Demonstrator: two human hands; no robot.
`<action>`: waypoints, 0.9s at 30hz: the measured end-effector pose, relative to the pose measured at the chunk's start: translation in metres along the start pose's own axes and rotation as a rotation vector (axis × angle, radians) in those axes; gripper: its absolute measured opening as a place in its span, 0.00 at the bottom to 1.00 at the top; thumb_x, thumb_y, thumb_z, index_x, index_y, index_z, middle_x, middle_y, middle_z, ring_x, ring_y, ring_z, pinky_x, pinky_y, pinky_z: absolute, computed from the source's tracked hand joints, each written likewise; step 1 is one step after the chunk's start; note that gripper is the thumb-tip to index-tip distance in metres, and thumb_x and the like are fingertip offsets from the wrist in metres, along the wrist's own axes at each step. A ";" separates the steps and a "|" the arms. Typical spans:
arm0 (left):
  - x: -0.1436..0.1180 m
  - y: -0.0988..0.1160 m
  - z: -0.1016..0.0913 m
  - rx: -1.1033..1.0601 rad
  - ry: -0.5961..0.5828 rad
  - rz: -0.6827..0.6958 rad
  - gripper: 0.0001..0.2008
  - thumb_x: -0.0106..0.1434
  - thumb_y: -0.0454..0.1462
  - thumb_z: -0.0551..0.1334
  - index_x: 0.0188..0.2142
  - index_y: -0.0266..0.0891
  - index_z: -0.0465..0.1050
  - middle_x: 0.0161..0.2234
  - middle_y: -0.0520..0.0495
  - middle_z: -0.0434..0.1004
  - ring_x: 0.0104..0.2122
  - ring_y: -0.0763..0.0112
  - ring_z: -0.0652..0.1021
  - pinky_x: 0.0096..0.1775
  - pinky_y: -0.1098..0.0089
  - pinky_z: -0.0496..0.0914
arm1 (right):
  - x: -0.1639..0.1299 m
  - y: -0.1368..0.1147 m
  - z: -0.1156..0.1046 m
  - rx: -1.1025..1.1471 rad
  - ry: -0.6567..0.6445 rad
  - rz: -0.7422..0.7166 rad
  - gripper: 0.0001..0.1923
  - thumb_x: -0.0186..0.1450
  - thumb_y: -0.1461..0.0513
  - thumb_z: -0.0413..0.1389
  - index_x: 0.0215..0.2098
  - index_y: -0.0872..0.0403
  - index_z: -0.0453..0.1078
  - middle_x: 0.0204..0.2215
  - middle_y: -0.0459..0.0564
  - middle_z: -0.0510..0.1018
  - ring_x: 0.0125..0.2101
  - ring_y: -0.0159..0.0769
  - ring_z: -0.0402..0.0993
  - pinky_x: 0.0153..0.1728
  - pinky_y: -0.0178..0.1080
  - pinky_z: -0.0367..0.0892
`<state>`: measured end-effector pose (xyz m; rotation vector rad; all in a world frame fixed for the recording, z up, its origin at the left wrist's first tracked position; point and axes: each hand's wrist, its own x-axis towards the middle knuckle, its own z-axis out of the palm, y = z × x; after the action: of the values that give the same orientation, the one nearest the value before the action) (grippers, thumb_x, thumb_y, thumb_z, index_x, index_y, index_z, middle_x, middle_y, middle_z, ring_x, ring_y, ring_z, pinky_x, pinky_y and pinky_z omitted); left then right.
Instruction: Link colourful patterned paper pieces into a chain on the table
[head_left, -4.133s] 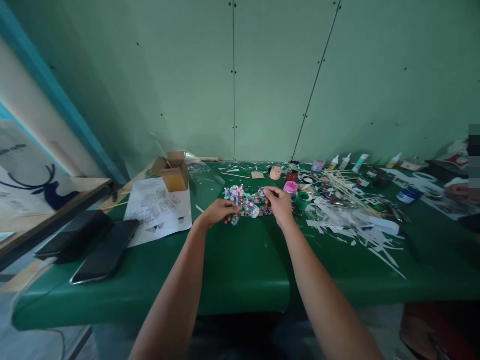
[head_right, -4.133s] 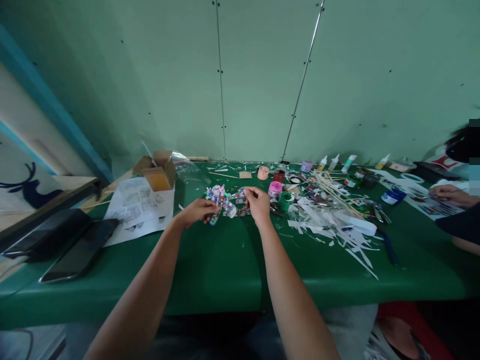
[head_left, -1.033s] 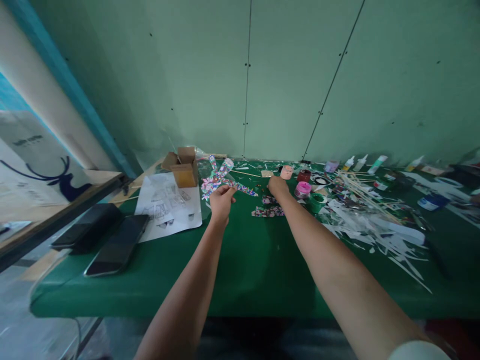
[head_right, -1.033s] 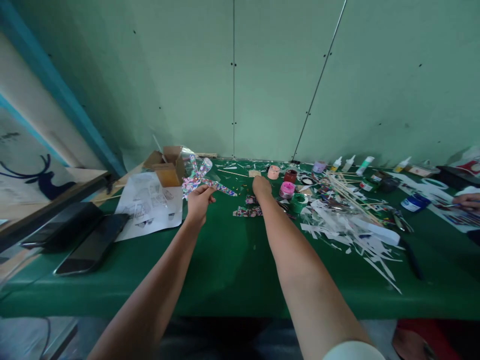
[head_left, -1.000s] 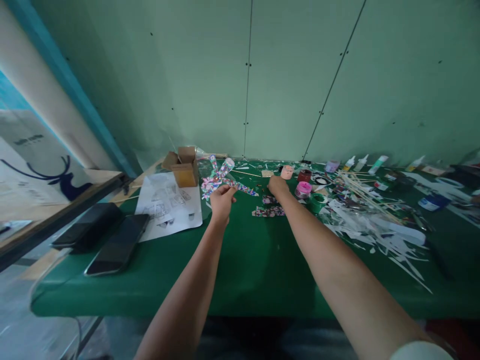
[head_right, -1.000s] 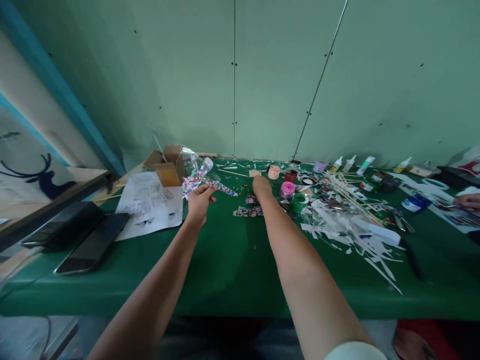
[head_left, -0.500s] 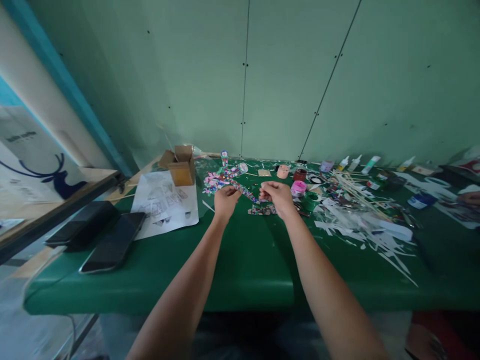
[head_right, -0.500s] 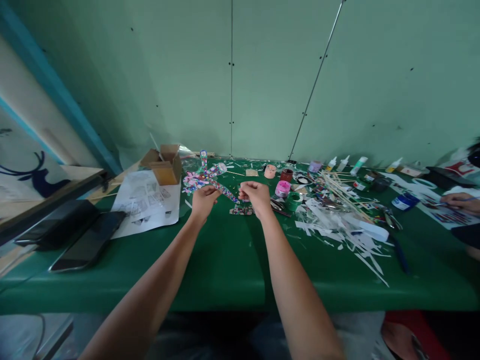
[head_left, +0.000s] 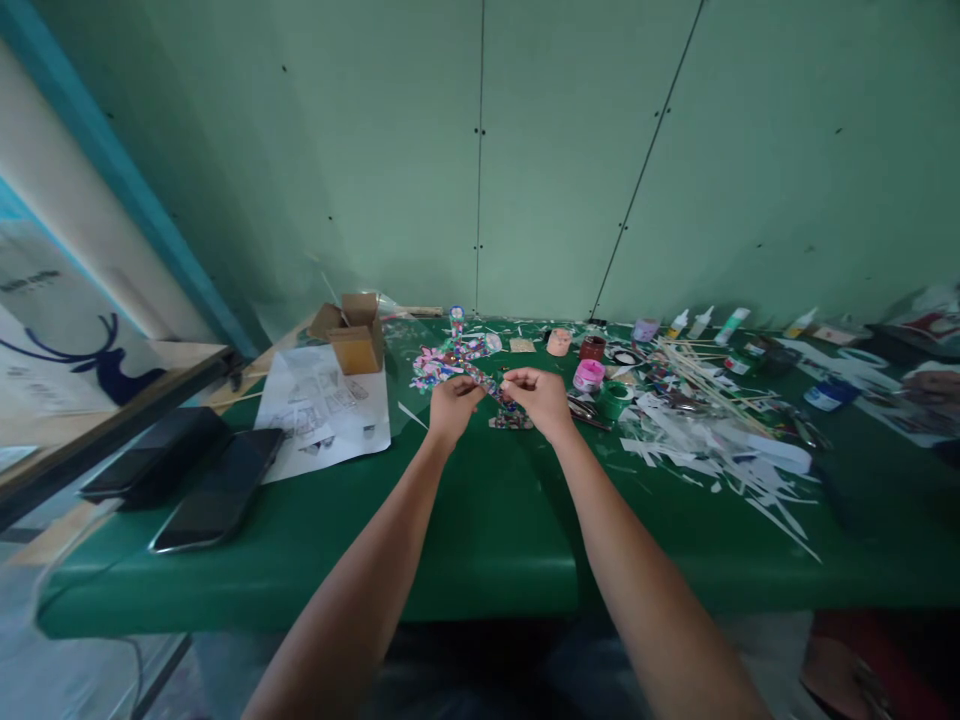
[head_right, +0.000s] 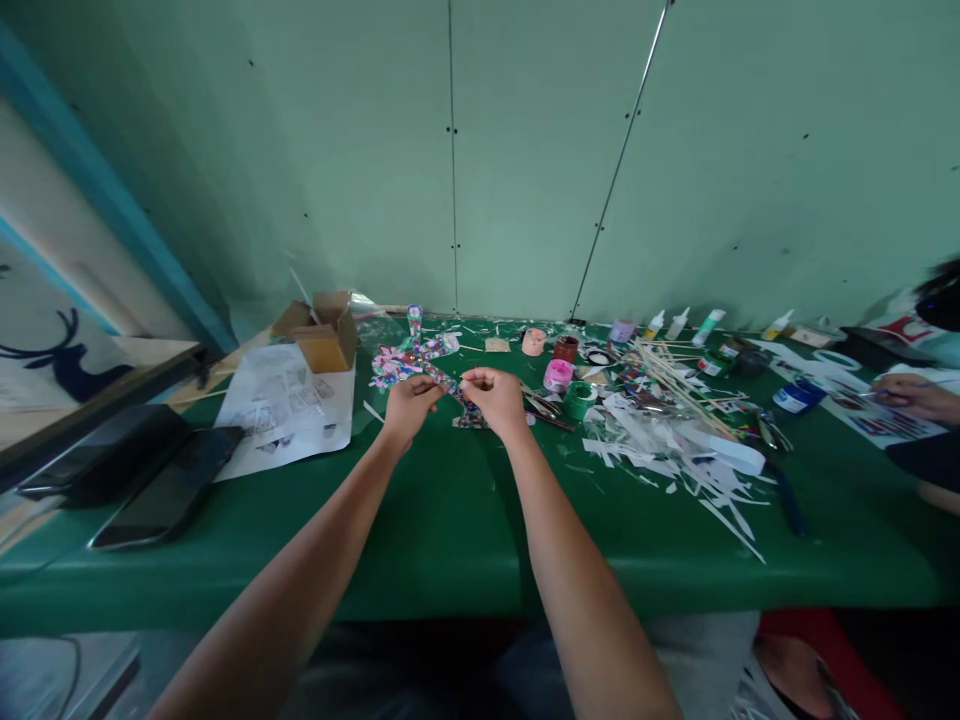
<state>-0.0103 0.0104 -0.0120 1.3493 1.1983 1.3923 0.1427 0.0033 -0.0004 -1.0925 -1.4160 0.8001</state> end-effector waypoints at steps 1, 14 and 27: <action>0.000 0.000 0.000 -0.008 -0.005 -0.002 0.10 0.48 0.40 0.66 0.24 0.37 0.70 0.20 0.54 0.70 0.19 0.79 0.67 0.22 0.77 0.62 | 0.000 0.001 0.000 -0.034 0.015 -0.031 0.12 0.52 0.56 0.60 0.31 0.56 0.74 0.27 0.51 0.79 0.28 0.38 0.75 0.30 0.37 0.69; -0.008 0.014 0.008 -0.135 -0.034 -0.061 0.10 0.44 0.39 0.67 0.24 0.37 0.70 0.20 0.55 0.69 0.19 0.80 0.66 0.23 0.76 0.61 | -0.002 0.005 0.004 -0.248 0.102 -0.247 0.09 0.58 0.57 0.55 0.31 0.53 0.75 0.31 0.50 0.79 0.33 0.38 0.74 0.35 0.38 0.67; -0.007 0.008 0.007 -0.131 -0.076 -0.021 0.09 0.47 0.40 0.66 0.24 0.37 0.70 0.21 0.55 0.69 0.19 0.81 0.66 0.23 0.75 0.59 | -0.004 0.005 0.007 -0.241 0.089 -0.266 0.08 0.59 0.59 0.54 0.31 0.54 0.73 0.30 0.50 0.78 0.30 0.36 0.73 0.33 0.37 0.67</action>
<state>-0.0022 0.0022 -0.0058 1.2831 1.0503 1.3686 0.1369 0.0019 -0.0080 -1.0770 -1.5700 0.3932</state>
